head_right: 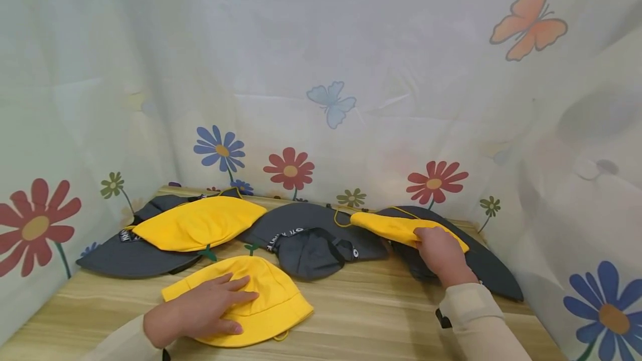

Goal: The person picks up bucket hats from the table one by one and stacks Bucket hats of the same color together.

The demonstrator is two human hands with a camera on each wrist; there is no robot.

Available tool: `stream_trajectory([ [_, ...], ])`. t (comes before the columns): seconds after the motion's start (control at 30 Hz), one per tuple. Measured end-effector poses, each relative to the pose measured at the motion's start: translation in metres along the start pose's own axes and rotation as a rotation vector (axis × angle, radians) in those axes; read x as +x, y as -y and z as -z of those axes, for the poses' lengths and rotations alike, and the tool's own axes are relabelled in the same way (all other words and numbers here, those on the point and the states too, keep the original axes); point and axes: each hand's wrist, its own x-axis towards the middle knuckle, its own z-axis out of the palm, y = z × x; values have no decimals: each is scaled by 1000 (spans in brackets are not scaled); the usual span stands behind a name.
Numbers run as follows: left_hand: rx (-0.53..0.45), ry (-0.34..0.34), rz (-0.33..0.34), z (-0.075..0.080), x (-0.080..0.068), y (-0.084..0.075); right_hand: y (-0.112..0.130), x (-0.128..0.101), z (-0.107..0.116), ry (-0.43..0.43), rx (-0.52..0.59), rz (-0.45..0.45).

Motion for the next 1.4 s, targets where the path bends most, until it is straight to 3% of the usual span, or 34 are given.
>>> stream_trajectory([
  [0.37,-33,-3,3,3,3,0,-12,15,48,-139,168,-50],
  [0.53,-47,1,10,4,1,0,-7,17,75,-253,227,-57],
  [0.93,-51,19,17,4,4,0,10,18,142,-440,274,-26],
  [1.4,-34,22,22,4,2,-2,25,17,193,-548,300,-13],
])
